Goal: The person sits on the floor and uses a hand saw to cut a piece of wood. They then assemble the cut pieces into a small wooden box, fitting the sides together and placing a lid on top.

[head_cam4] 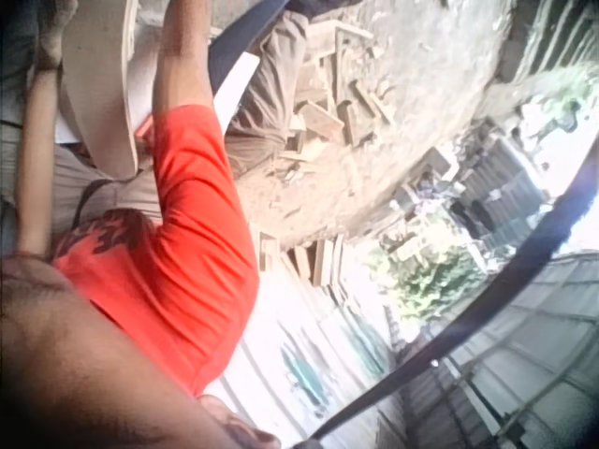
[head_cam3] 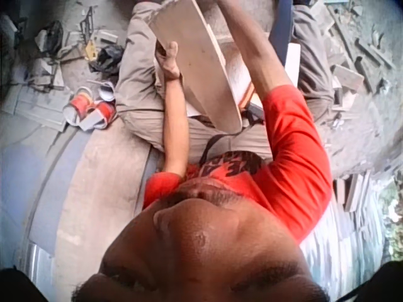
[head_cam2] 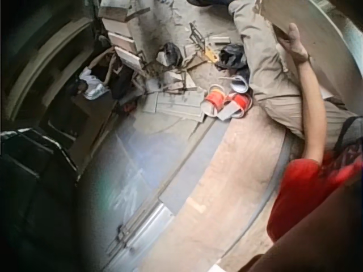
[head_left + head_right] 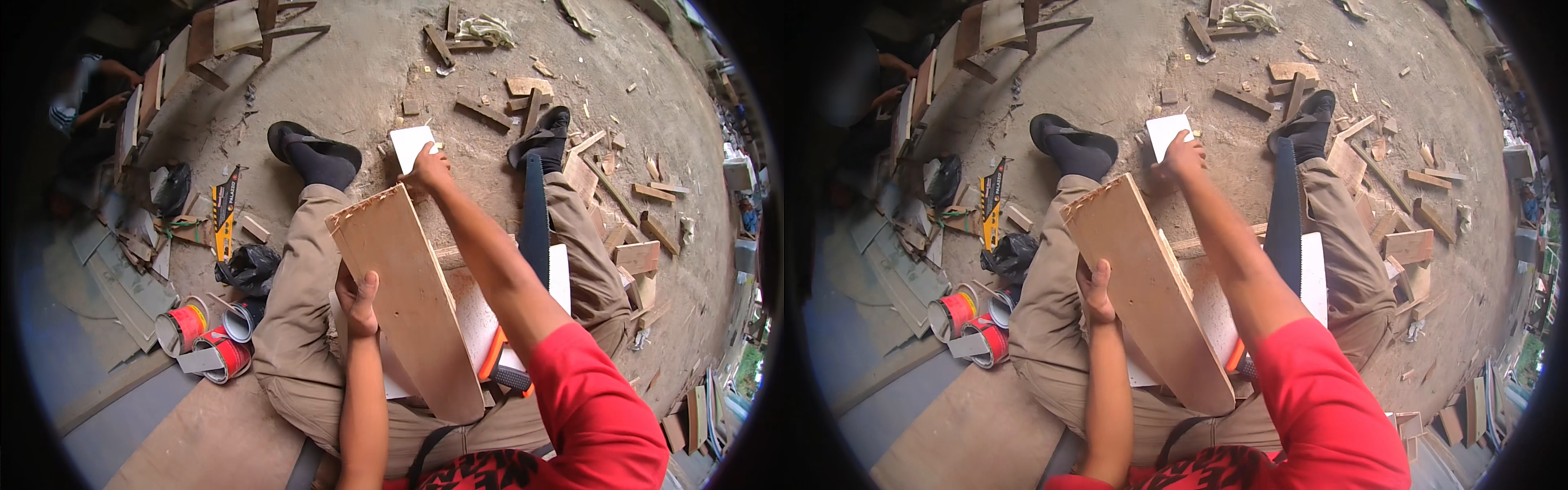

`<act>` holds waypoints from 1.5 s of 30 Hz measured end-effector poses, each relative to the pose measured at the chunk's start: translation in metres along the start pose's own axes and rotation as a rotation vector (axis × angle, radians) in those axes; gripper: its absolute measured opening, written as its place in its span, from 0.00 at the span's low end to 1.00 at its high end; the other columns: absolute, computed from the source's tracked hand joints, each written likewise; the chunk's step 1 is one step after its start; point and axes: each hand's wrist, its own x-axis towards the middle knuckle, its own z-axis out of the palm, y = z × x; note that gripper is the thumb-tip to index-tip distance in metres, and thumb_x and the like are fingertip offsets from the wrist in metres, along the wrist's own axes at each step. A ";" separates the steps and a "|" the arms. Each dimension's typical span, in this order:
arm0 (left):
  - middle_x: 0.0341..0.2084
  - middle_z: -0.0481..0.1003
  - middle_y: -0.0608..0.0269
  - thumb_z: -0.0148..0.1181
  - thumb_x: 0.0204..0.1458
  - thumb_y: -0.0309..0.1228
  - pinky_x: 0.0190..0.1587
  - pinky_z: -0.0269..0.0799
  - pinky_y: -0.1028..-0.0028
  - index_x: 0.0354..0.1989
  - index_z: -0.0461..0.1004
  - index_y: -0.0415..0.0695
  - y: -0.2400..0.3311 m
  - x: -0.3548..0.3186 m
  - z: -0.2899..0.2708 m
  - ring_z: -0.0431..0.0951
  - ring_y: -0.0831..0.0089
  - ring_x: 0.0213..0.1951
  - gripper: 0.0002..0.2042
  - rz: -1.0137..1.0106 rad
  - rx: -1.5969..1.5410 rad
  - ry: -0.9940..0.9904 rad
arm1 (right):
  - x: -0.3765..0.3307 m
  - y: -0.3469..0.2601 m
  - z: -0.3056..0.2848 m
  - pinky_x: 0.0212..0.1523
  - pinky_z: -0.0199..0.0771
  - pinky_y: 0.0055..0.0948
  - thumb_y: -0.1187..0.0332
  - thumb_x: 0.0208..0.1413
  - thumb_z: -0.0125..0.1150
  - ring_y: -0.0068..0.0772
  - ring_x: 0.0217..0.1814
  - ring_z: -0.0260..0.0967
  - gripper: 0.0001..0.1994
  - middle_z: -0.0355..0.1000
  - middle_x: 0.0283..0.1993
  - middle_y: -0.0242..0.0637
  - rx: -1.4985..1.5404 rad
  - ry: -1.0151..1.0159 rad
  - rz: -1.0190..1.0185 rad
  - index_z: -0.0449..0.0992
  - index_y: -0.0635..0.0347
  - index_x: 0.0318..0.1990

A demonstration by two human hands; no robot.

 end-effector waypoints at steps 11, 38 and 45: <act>0.54 0.68 0.54 0.60 0.58 0.36 0.62 0.59 0.62 0.59 0.63 0.35 0.032 -0.012 0.015 0.66 0.63 0.59 0.25 0.408 0.735 0.252 | -0.225 0.095 -0.188 0.47 0.78 0.43 0.32 0.57 0.36 0.55 0.51 0.74 0.42 0.68 0.57 0.61 1.575 -0.726 -0.646 0.58 0.57 0.68; 0.35 0.78 0.65 0.61 0.57 0.31 0.32 0.77 0.79 0.42 0.74 0.42 0.053 -0.124 0.000 0.79 0.79 0.34 0.09 -0.232 -0.058 0.125 | -0.381 0.165 -0.067 0.24 0.63 0.13 0.64 0.61 0.62 0.08 0.27 0.62 0.27 0.72 0.35 0.25 1.327 -0.166 -0.498 0.63 0.60 0.66; 0.34 0.80 0.64 0.58 0.59 0.29 0.37 0.75 0.79 0.37 0.76 0.41 0.058 -0.131 -0.010 0.79 0.78 0.34 0.05 -0.219 0.123 0.078 | -0.382 0.166 -0.069 0.23 0.56 0.13 0.62 0.68 0.52 0.07 0.23 0.55 0.19 0.63 0.25 0.17 1.364 -0.117 -0.510 0.70 0.59 0.62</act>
